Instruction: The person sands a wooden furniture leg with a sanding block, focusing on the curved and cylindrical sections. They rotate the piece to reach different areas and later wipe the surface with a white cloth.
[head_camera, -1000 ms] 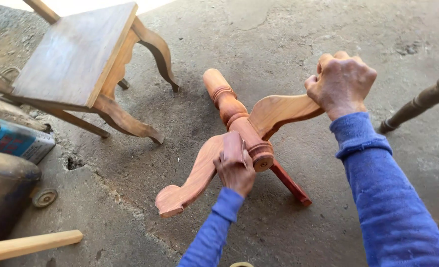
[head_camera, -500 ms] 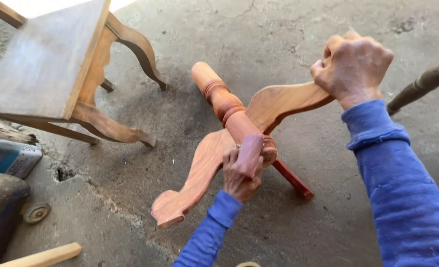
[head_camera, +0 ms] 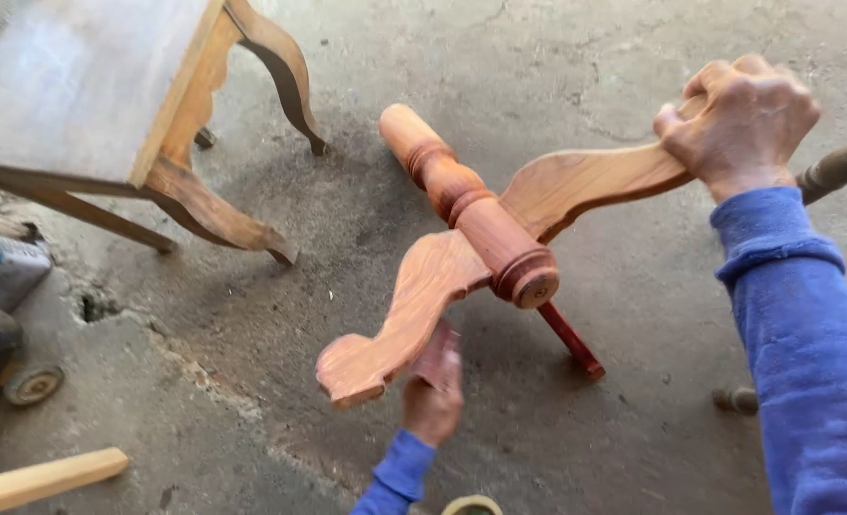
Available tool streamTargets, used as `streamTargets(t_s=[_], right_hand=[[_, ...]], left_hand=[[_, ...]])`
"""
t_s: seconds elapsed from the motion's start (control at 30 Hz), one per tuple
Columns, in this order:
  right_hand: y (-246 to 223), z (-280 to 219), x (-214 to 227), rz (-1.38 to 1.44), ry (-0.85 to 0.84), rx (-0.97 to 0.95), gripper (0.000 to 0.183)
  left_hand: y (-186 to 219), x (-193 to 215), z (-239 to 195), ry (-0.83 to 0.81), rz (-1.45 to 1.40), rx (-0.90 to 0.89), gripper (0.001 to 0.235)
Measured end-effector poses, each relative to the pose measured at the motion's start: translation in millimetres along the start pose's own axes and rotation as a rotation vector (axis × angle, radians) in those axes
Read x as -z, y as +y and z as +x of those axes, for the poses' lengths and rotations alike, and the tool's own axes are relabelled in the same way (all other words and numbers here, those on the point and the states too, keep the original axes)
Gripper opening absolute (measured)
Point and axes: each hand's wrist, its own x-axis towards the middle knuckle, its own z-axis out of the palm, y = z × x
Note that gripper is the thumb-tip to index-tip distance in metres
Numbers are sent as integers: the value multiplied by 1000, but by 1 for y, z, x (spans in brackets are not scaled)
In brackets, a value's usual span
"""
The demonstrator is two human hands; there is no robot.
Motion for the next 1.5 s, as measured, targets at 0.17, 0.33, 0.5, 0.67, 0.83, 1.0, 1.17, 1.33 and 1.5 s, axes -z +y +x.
streamTargets(t_s=[0.17, 0.33, 0.5, 0.67, 0.83, 1.0, 1.17, 1.33, 1.5], right_hand=[[4, -2, 0, 111, -52, -12, 15], [12, -22, -17, 160, -61, -33, 17], [-13, -3, 21, 104, -223, 17, 35], [-36, 5, 49, 22, -333, 99, 40], [-45, 24, 61, -70, -430, 126, 39], [-37, 11, 34, -147, -451, 157, 39], [-46, 7, 45, -172, -385, 113, 38], [-36, 16, 40, -150, -318, 177, 35], [-56, 12, 63, -62, -290, 73, 24]], left_hand=[[-129, 18, -21, 332, 211, -32, 36], [-172, 16, -24, 441, 93, -34, 33], [-5, 10, -32, 188, -118, 285, 43], [20, -29, -5, 320, 104, -449, 25], [25, -39, 68, 340, 460, -653, 31], [35, -18, 53, 117, 543, -611, 62], [39, -52, 79, 200, 431, -679, 53], [43, -44, 97, 140, 465, -782, 52], [34, -38, 69, 140, 458, -790, 48]])
